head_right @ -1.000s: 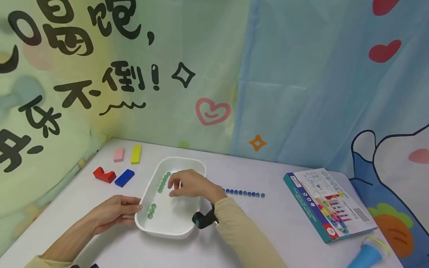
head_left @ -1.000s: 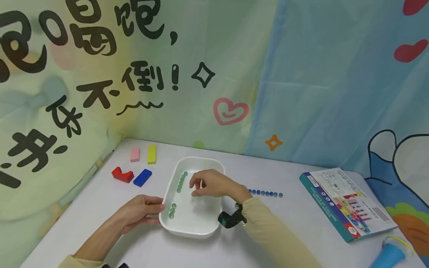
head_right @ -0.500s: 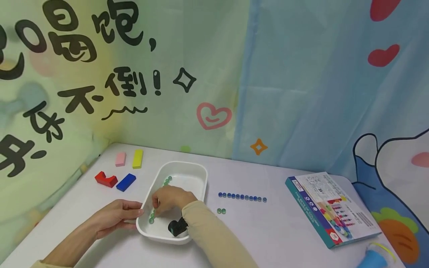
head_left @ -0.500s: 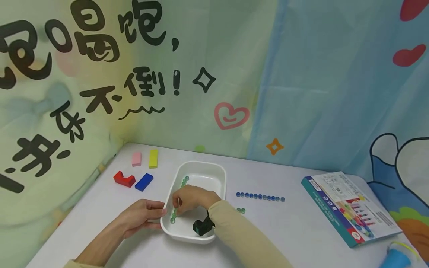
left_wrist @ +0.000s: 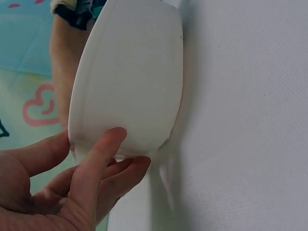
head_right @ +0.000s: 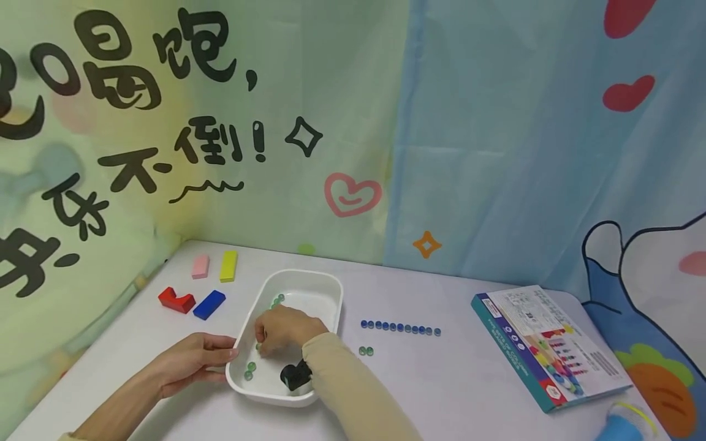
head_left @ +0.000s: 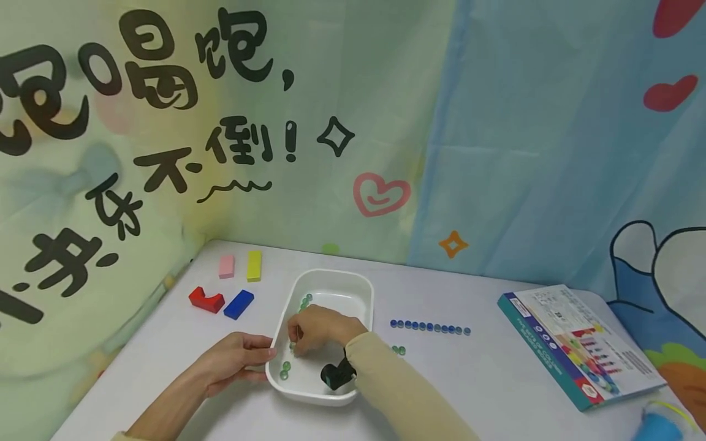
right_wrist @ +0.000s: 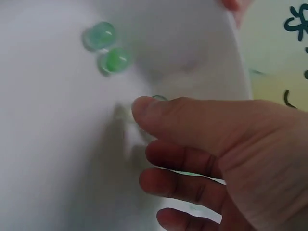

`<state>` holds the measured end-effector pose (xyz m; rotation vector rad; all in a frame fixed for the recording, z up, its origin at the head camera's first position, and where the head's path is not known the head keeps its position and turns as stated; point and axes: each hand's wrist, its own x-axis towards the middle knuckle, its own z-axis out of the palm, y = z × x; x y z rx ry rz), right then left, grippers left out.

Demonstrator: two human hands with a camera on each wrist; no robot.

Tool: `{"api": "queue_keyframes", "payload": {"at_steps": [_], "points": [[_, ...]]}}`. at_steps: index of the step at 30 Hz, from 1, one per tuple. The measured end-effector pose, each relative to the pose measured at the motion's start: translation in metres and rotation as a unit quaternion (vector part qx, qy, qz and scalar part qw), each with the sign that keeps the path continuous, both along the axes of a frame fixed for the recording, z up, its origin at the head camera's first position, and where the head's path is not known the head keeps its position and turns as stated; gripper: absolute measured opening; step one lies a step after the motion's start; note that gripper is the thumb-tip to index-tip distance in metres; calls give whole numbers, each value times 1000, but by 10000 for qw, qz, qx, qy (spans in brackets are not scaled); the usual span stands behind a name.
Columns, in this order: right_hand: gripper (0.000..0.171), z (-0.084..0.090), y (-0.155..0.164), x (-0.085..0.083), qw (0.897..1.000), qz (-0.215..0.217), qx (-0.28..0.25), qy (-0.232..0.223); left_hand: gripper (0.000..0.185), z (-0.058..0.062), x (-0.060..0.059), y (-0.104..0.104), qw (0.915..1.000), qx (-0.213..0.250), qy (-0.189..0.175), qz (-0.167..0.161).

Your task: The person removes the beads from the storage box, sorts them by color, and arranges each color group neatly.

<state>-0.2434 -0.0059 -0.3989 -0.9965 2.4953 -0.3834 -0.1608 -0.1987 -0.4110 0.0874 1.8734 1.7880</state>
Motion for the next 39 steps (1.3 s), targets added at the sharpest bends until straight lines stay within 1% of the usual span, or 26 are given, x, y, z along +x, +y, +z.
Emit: {"api": "queue_keyframes", "payload": {"at_steps": [4, 8, 10, 14, 19, 24, 28, 32, 35, 39], "points": [[13, 10, 11, -6, 9996, 68, -258, 130, 57, 0, 0, 0, 10000, 31, -30, 24], [12, 27, 30, -9, 9979, 203, -565, 240, 57, 0, 0, 0, 10000, 12, -43, 48], [10, 36, 43, -8, 9967, 188, -745, 257, 57, 0, 0, 0, 9999, -35, -73, 77], [10, 46, 80, -6, 9945, -100, -1029, 183, 58, -2, 2, 1, 9996, -151, -188, 148], [11, 47, 133, -2, 9912, -518, -1192, 258, 57, -5, 2, 1, 9996, -166, -180, 144], [10, 39, 176, 2, 9884, -759, -1228, 475, 56, -1, -1, 1, 9994, -252, -139, 168], [11, 21, 202, 9, 9856, -1027, -1257, 465, 58, 1, -1, 1, 9994, -233, -184, 176], [11, -2, 216, 15, 9830, -1263, -1279, 362, 59, 1, 0, 1, 9995, -222, -189, 151], [12, -17, 221, 18, 9816, -1364, -1291, 345, 59, 1, 0, 1, 9995, -220, -188, 142], [13, -32, 224, 21, 9803, -1422, -1322, 369, 58, 2, 0, 2, 9995, -225, -156, 131]]}}
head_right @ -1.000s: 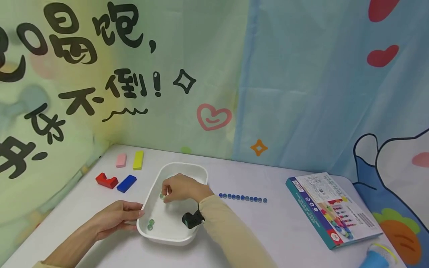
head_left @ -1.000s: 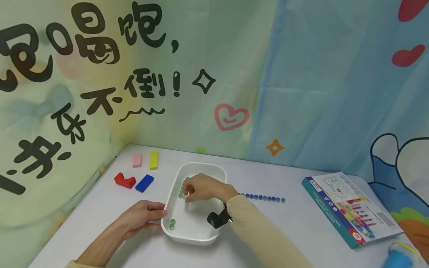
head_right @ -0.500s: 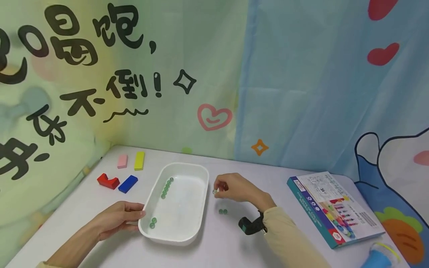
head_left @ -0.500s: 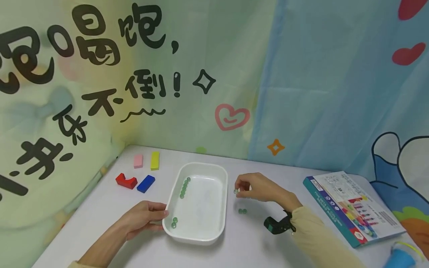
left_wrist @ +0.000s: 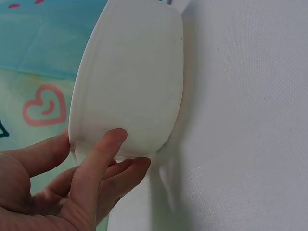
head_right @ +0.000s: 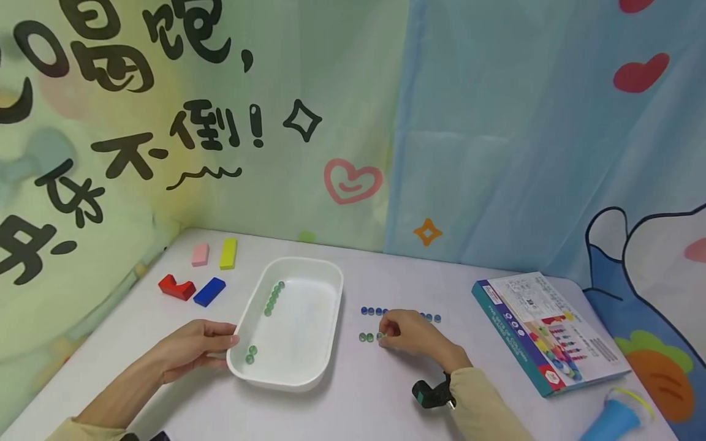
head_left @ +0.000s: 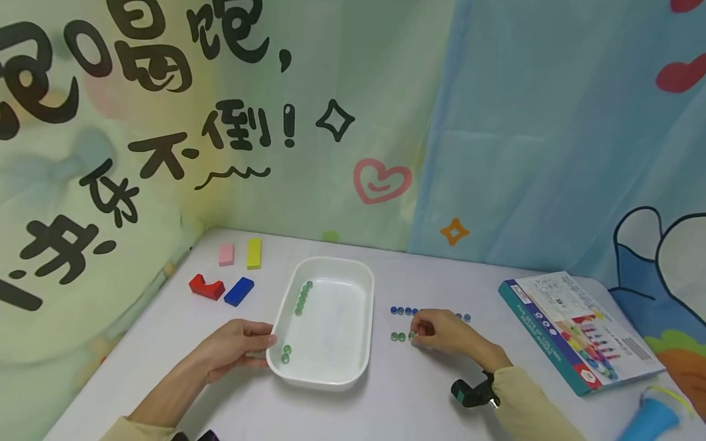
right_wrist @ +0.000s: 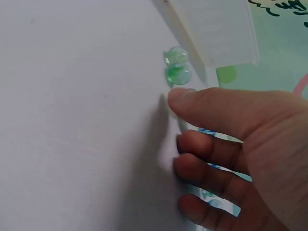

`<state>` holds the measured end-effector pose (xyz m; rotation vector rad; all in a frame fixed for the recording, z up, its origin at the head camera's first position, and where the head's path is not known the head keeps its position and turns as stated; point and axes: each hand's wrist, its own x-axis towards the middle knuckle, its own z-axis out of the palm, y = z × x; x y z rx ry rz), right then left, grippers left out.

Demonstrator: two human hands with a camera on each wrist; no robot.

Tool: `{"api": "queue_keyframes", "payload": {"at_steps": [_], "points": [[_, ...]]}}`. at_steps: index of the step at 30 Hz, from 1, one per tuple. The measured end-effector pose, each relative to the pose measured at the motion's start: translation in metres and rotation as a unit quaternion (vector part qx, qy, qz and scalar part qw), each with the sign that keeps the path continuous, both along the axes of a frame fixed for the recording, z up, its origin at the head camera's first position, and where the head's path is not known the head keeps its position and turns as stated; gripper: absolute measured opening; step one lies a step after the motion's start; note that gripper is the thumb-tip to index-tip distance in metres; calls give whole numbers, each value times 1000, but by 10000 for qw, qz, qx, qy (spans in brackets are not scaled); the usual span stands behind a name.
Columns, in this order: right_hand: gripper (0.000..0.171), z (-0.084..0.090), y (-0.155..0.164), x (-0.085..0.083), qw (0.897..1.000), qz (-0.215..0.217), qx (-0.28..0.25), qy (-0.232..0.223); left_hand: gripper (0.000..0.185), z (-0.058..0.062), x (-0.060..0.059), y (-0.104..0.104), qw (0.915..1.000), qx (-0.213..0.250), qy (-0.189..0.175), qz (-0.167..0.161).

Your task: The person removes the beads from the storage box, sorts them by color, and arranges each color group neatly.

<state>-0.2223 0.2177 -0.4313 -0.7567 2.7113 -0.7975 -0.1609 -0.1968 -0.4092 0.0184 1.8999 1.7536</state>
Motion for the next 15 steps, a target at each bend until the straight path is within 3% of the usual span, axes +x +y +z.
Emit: {"api": "queue_keyframes", "payload": {"at_steps": [7, 15], "points": [[13, -3, -1, 1, 9993, -33, 155, 325, 58, 2, -3, 1, 10000, 38, 53, -22], [15, -3, -6, 5, 9994, -92, 249, 208, 59, 0, -2, -1, 10000, -17, -25, 2]]}}
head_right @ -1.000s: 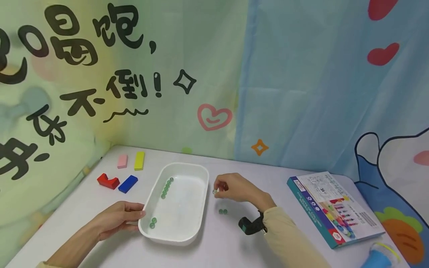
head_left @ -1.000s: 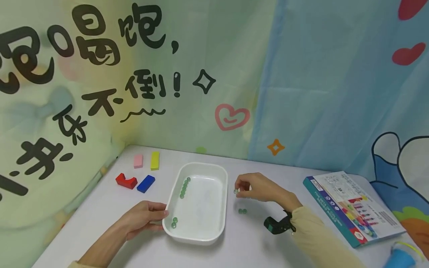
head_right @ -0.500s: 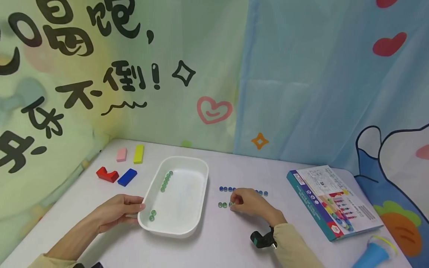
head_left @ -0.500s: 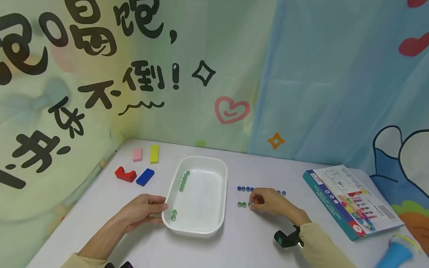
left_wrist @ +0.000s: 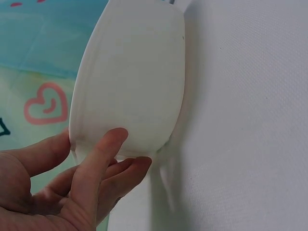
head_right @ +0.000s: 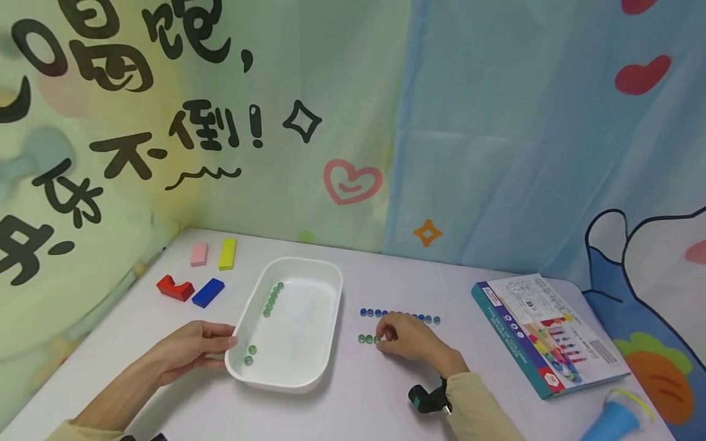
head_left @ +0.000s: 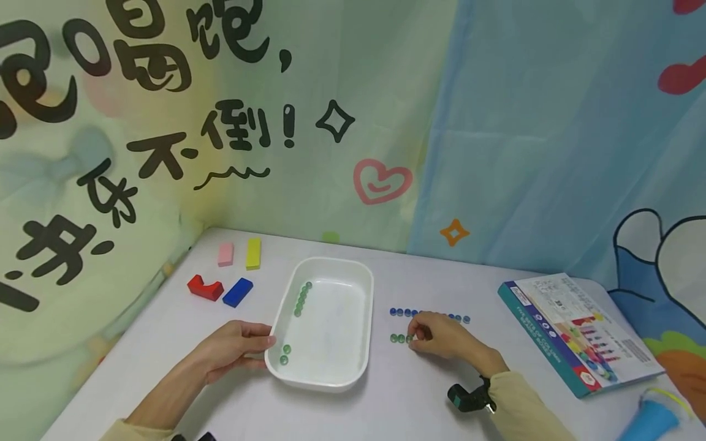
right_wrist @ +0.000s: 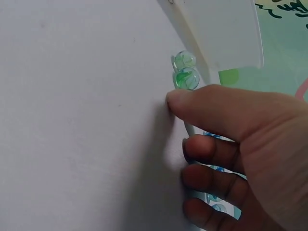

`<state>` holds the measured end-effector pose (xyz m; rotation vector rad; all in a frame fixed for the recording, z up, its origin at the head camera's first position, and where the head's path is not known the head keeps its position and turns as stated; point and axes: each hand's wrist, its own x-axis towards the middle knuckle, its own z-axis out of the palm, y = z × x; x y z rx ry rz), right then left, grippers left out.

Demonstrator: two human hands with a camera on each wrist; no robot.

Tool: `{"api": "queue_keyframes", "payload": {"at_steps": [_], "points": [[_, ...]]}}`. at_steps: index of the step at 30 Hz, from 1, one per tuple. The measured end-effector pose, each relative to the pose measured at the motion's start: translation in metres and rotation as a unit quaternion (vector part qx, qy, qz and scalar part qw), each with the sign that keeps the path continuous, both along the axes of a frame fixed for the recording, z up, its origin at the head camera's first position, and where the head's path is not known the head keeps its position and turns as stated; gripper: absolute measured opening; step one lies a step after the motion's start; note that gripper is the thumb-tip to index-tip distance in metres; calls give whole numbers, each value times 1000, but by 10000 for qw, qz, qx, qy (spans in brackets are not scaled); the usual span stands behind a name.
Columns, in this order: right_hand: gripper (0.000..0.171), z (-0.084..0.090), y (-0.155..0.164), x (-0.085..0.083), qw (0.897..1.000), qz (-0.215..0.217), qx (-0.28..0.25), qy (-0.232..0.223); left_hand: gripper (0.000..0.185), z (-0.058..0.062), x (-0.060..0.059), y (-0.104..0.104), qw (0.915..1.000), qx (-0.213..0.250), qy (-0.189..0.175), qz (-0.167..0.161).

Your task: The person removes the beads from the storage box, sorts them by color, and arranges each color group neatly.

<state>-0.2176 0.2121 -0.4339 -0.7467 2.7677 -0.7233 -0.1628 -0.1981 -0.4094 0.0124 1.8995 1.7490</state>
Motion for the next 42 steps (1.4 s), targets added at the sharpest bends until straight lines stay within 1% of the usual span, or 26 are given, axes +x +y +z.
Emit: {"api": "queue_keyframes", "payload": {"at_steps": [4, 8, 12, 14, 16, 19, 21, 24, 26, 30, 34, 38, 42], "points": [[15, -1, -1, 1, 9999, -54, 64, -104, 59, -1, 1, -1, 10000, 28, -38, -6], [19, 2, -1, -1, 9995, -65, 205, -236, 59, 0, 1, 0, 10000, 87, -6, -29], [29, 15, -4, -6, 9983, -4, 379, -443, 59, 0, 0, 0, 9999, 98, 33, -31], [32, 25, -7, -9, 9981, 73, 466, -406, 60, 1, -1, 1, 9999, 95, 30, -28], [32, 37, -12, -12, 9982, 154, 522, -260, 60, 1, -1, 1, 9999, 117, 23, -32], [28, 56, -26, -17, 9982, 331, 498, -6, 60, 1, 0, 1, 9999, 113, 28, -5], [26, 68, -41, -20, 9976, 505, 465, 84, 60, 2, 0, 0, 9999, 125, 42, 6], [24, 80, -71, -25, 9956, 818, 456, 103, 58, 2, 0, -1, 9999, 110, 83, 16], [23, 85, -93, -28, 9936, 1026, 477, -1, 58, 3, 0, -2, 9999, 116, 95, 14], [22, 83, -138, -33, 9872, 1498, 494, -221, 58, 2, -1, -4, 9998, 161, 93, -9], [20, 70, -175, -32, 9811, 1813, 544, -411, 60, 1, 0, -4, 9997, 213, 88, -59], [14, 53, -202, -30, 9771, 1843, 836, -655, 61, 0, -1, -4, 9997, 197, 82, -88], [10, 39, -216, -24, 9712, 1910, 1132, -868, 59, -2, 0, -3, 9994, 283, 140, -161]]}}
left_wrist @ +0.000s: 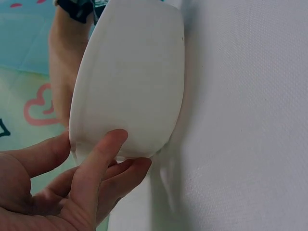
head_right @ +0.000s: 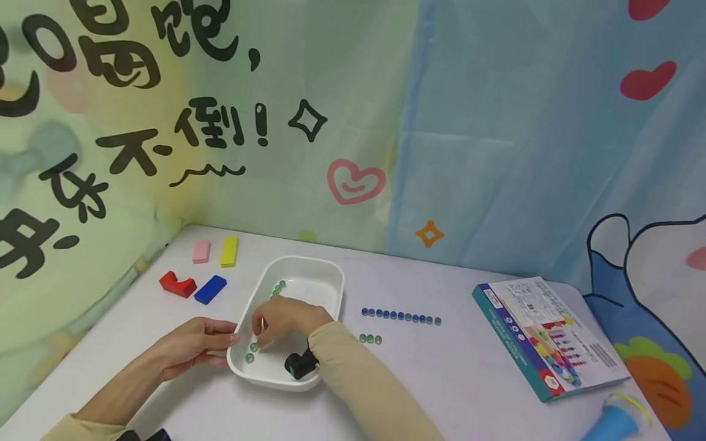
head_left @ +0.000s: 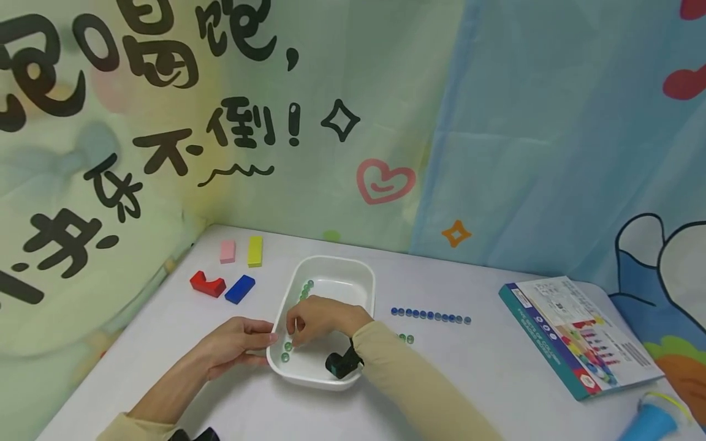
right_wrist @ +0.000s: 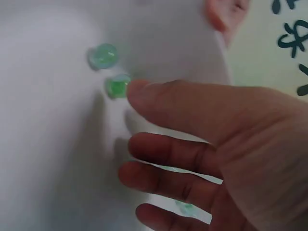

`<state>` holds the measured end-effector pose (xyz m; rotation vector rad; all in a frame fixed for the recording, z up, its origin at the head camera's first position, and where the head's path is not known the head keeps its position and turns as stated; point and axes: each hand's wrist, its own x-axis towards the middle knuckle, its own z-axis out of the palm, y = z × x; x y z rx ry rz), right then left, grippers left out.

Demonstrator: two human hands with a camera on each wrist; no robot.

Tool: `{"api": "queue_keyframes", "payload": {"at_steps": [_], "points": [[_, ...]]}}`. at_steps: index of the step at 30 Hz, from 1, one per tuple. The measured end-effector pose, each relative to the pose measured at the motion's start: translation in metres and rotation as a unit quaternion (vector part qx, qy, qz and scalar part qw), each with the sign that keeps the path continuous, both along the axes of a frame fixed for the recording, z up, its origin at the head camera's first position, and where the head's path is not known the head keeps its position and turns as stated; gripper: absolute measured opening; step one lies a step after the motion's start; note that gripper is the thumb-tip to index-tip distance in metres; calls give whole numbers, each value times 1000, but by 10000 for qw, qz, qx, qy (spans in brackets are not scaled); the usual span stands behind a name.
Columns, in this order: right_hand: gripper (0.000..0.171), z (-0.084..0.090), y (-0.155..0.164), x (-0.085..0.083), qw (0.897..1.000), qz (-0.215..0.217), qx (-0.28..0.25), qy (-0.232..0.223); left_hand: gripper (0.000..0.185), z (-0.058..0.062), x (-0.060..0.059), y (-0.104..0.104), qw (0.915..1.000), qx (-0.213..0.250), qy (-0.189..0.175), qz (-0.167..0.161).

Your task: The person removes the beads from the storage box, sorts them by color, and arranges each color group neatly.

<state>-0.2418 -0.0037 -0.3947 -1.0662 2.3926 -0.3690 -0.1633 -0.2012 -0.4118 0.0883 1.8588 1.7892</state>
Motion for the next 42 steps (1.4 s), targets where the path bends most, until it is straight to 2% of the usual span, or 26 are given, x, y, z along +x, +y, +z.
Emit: {"api": "queue_keyframes", "payload": {"at_steps": [7, 17, 20, 23, 27, 30, 33, 37, 42], "points": [[14, -3, -8, 8, 9998, -67, 172, -90, 56, 0, 1, 1, 10000, 93, 33, 1], [11, -4, -7, 7, 9997, -190, 108, -75, 55, -1, 1, 2, 9999, 44, -42, 102], [8, 0, -1, 4, 9998, -169, -55, -44, 56, -1, 1, 3, 9999, 27, -12, 96], [5, 12, 9, -1, 9995, -59, -289, 117, 56, -1, 2, 3, 9999, -26, -2, 115], [3, 35, 34, -7, 9973, -4, -636, 363, 56, 1, 2, 3, 9997, -132, -30, 211], [4, 50, 63, -9, 9953, -167, -845, 451, 56, 2, 2, 4, 9995, -179, -69, 235], [5, 57, 99, -10, 9926, -416, -995, 559, 57, 3, 2, 5, 9994, -227, -114, 240], [7, 52, 149, -8, 9873, -826, -1079, 820, 58, 4, 3, 4, 9992, -297, -152, 231], [6, 27, 198, 4, 9777, -1410, -1208, 980, 59, 4, 2, 3, 9993, -318, -112, 172]]}}
